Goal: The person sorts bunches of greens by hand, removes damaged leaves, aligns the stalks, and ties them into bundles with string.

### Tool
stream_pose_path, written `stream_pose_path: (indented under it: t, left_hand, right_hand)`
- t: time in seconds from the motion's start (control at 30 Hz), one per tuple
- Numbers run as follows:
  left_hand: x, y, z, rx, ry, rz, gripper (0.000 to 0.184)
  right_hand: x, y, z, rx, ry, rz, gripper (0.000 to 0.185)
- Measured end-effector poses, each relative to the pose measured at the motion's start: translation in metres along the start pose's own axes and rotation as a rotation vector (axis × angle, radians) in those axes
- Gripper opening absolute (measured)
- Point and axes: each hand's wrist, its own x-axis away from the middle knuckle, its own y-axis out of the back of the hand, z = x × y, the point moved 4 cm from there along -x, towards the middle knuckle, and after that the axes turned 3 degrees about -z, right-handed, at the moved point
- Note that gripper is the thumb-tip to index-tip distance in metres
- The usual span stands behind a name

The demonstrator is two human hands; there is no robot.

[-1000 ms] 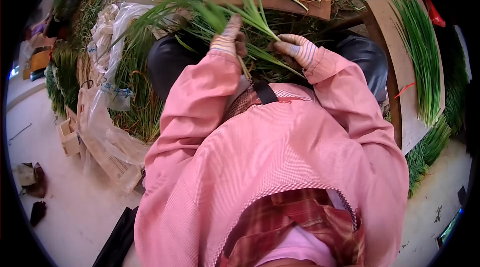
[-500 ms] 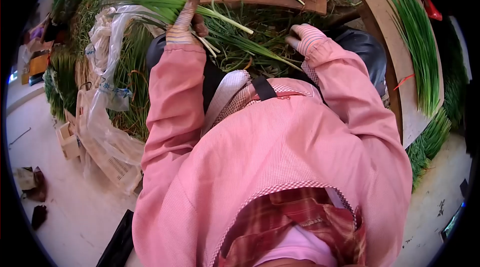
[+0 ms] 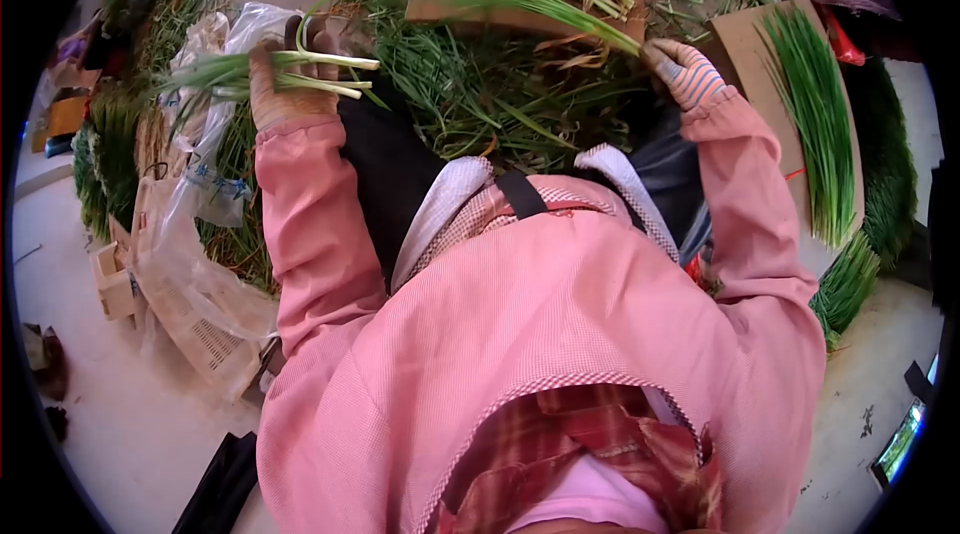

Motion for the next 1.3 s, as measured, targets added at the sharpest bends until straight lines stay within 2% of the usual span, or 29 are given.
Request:
stream_pose_path:
  t: [0.03,0.07,0.1,0.17,0.2,0.23,0.3,0.33,0.4,0.47,0.5,0.53,0.57,0.6,0.63,0.7,0.77,0.83,0.87,0.9,0.97,1.07,1.1,1.17,1.2,1.23,1.3]
  left_hand:
    - [-0.003,0.004,0.003,0.081,0.033,0.033,0.023]
    - [-0.006,0.011,0.009,0.08,-0.027,-0.048,0.021]
    - [-0.009,0.015,0.013,0.123,0.075,-0.051,0.019]
    - [-0.005,0.014,0.022,0.138,0.103,-0.097,0.02]
    - [-0.009,0.014,0.028,0.186,0.171,0.06,0.019]
    - [-0.012,0.008,0.032,0.232,0.119,0.022,0.017]
    - [-0.012,-0.004,0.04,0.199,0.115,0.015,0.022]
    - [-0.011,-0.011,0.042,0.232,0.138,0.119,0.017]
    - [-0.011,-0.021,0.058,0.241,0.146,0.156,0.019]
    - [0.001,-0.021,0.079,0.19,0.19,0.244,0.021]
    - [0.0,-0.011,0.097,0.171,0.399,0.255,0.018]
    - [0.014,-0.012,0.111,0.25,0.495,0.219,0.028]
    - [0.018,0.0,0.128,0.203,0.6,0.04,0.026]
    - [0.021,0.009,0.146,0.205,0.736,0.016,0.021]
    - [0.031,0.01,0.155,0.229,0.764,0.053,0.016]
    - [0.044,0.015,0.166,0.154,0.751,0.038,0.019]
    - [0.057,0.008,0.165,-0.013,0.643,0.005,0.024]
    - [0.06,0.004,0.168,-0.191,0.594,0.012,0.026]
    - [0.058,0.004,0.174,-0.261,0.537,0.012,0.025]
    - [0.058,0.001,0.178,-0.331,0.48,0.011,0.026]
    - [0.056,-0.002,0.177,-0.527,0.387,0.037,0.032]
    - [0.041,0.007,0.182,-0.659,0.507,-0.133,0.03]
    - [0.038,0.007,0.182,-0.605,0.528,-0.156,0.029]
    - [0.04,0.007,0.184,-0.481,0.603,-0.12,0.028]
    - [0.035,0.014,0.189,-0.443,0.693,-0.111,0.026]
    - [0.044,0.004,0.183,-0.379,0.73,-0.127,0.025]
    - [0.047,-0.004,0.178,-0.354,0.704,-0.042,0.025]
  right_hand:
    - [-0.002,0.011,0.001,0.101,-0.042,-0.023,0.031]
    - [0.004,0.028,0.005,-0.026,-0.083,-0.028,0.032]
    - [0.016,0.041,0.022,-0.148,-0.117,-0.031,0.032]
    - [0.016,0.074,0.031,-0.572,0.034,-0.101,0.036]
    - [0.021,0.084,0.049,-0.641,0.13,-0.132,0.037]
    - [0.03,0.091,0.069,-0.707,0.232,-0.165,0.038]
    - [0.032,0.101,0.084,-0.678,0.28,-0.216,0.041]
    - [0.033,0.095,0.093,-0.65,0.278,-0.244,0.042]
    - [0.034,0.069,0.106,-0.615,0.247,-0.287,0.044]
    - [0.016,0.047,0.087,-0.594,0.166,-0.195,0.04]
    - [0.005,0.033,0.074,-0.543,0.136,-0.171,0.038]
    - [-0.004,0.017,0.058,-0.557,0.019,-0.145,0.037]
    - [-0.013,0.001,0.039,-0.566,-0.097,-0.12,0.035]
    - [-0.039,-0.017,0.008,-0.917,-0.202,0.154,0.034]
    - [-0.037,-0.029,0.01,-0.925,-0.21,0.164,0.034]
    - [-0.03,-0.049,0.005,-0.905,-0.219,-0.022,0.027]
    - [-0.028,-0.052,0.0,-0.56,-0.193,-0.028,0.023]
    - [-0.03,-0.065,0.002,-0.393,0.081,-0.171,0.024]
    - [-0.025,-0.072,0.009,-0.26,0.299,-0.226,0.023]
    - [-0.023,-0.079,0.018,0.036,0.413,-0.282,0.024]
    - [-0.007,-0.088,0.026,0.372,0.546,-0.283,0.025]
    - [-0.002,-0.102,0.019,0.345,0.466,-0.069,0.029]
    - [0.002,-0.104,0.019,0.34,0.406,0.008,0.032]
    - [0.006,-0.111,0.012,-0.056,0.411,0.265,0.041]
    - [0.01,-0.108,0.011,-0.146,0.361,0.344,0.048]
    - [0.009,-0.106,0.002,-0.31,0.119,0.469,0.048]
    - [0.007,-0.095,0.002,-0.718,-0.087,0.622,0.05]
